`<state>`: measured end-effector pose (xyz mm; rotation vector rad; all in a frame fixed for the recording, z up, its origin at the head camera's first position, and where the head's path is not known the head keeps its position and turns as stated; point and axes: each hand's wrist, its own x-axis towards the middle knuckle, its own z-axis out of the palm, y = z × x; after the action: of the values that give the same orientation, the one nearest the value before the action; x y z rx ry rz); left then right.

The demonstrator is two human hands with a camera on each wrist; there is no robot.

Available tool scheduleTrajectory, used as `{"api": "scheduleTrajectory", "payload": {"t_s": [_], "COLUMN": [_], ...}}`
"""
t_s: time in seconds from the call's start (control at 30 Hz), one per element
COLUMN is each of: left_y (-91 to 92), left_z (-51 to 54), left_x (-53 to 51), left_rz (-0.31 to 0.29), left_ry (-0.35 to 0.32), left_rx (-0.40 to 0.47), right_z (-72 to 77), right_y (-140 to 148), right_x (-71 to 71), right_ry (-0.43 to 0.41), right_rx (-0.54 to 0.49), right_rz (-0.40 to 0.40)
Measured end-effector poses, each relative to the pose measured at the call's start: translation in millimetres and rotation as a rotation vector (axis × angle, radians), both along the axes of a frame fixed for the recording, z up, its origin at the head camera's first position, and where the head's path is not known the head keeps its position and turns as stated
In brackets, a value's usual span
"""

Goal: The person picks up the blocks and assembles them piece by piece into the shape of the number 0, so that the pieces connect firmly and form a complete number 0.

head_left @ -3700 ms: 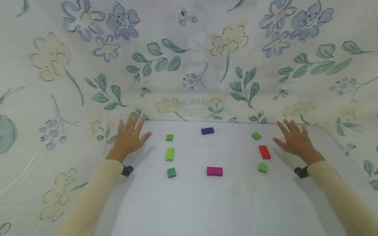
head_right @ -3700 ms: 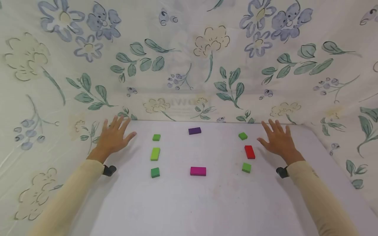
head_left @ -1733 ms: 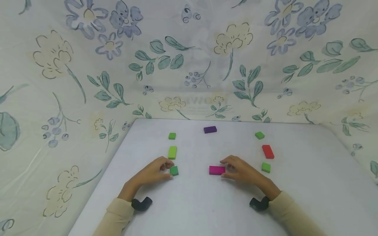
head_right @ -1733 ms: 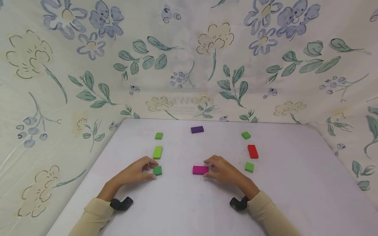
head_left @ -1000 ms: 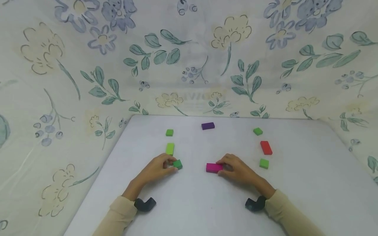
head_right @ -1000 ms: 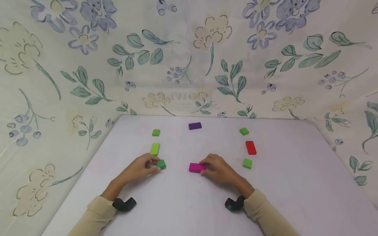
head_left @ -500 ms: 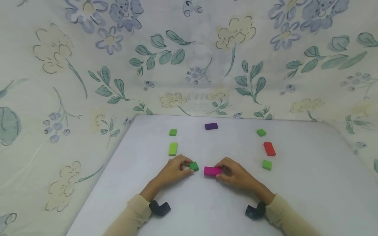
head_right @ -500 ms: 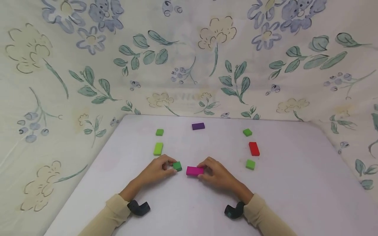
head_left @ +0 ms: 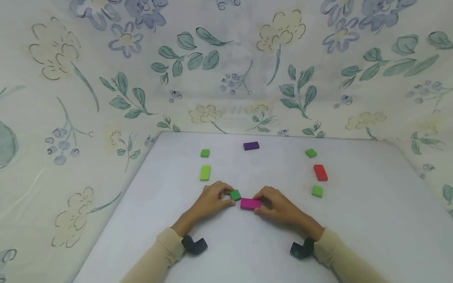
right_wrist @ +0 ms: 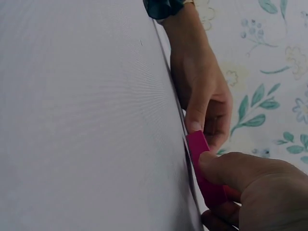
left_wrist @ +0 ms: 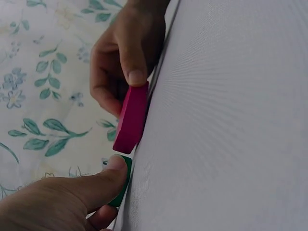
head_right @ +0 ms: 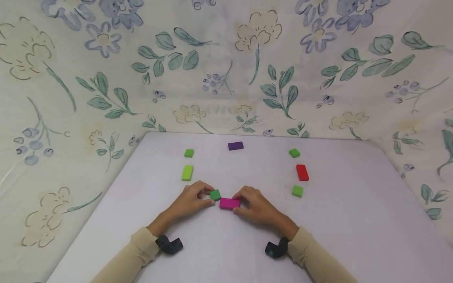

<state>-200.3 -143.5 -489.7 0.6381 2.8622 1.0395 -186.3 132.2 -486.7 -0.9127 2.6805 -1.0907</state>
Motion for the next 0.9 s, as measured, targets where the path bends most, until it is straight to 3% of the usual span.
{"api": "scheduleTrajectory", "payload": {"t_s": [0.4,0.9], "left_y": [3.6,-0.4], "left_z": [6.0,-1.0], "left_x": [-5.8,-0.7], "left_rz": [-0.024,-0.022], "left_ry": [0.032,0.025], "left_rx": [0.007,-0.006], "right_z": [0.4,-6.9], "right_y": [4.1,1.5], "right_x": [-6.4,-3.8], "right_ry": [0.131,0.112], "right_rx": [0.039,0.056], "right_rz": [0.035,0.038]}}
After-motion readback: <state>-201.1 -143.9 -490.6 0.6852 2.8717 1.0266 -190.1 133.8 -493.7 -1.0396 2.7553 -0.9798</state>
